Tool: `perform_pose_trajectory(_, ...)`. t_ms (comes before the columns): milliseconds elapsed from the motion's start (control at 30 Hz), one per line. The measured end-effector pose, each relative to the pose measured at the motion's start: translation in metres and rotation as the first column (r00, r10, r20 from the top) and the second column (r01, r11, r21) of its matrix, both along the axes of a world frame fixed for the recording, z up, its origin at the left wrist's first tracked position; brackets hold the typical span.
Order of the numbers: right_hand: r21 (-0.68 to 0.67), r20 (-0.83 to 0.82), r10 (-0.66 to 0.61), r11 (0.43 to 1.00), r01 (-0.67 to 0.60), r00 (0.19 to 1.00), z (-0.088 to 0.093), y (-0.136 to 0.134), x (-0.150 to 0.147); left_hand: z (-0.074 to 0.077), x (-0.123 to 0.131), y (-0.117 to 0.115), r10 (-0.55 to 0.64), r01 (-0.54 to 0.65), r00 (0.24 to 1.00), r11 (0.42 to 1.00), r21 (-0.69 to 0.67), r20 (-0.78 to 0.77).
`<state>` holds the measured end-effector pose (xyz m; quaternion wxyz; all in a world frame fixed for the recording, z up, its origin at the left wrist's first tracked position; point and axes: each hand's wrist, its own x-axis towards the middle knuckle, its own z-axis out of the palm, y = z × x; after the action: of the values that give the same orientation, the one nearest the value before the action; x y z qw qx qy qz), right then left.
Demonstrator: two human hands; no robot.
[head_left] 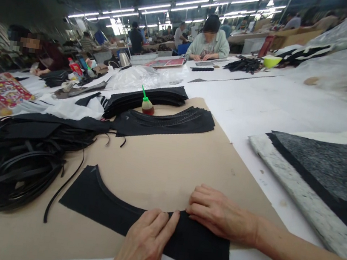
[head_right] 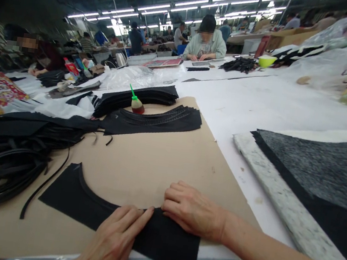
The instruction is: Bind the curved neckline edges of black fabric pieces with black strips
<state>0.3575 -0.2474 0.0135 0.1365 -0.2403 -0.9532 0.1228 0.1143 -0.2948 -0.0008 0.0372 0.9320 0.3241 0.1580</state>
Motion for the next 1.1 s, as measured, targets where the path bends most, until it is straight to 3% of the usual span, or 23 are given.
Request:
perform_pose_trajectory(167, 0.030, 0.035, -0.002, 1.000, 0.001, 0.999, 0.003, -0.001, 0.004, 0.002, 0.007, 0.000, 0.033, -0.036, 0.998, 0.998, -0.043, -0.052)
perform_pose_trajectory(300, 0.043, 0.051, -0.015, 0.999, 0.013, 0.999, 0.002, -0.002, 0.009, -0.001, 0.012, 0.001, 0.080, -0.079, 0.996, 0.997, 0.009, -0.035)
perform_pose_trajectory(500, 0.058, 0.066, -0.018, 0.998, 0.014, 0.998, 0.004, -0.002, 0.016, -0.001, 0.018, 0.006, -0.022, 0.023, 1.000, 0.999, -0.038, 0.016)
perform_pose_trajectory(833, 0.095, 0.028, -0.013, 0.995, 0.011, 1.000, 0.004, -0.003, 0.024, 0.002, 0.035, 0.004, 0.058, -0.061, 0.994, 0.998, -0.027, -0.095)
perform_pose_trajectory(1100, 0.093, 0.050, -0.036, 0.995, 0.031, 0.998, 0.004, -0.004, 0.032, -0.008, 0.040, 0.007, 0.000, 0.000, 1.000, 1.000, -0.005, 0.010)
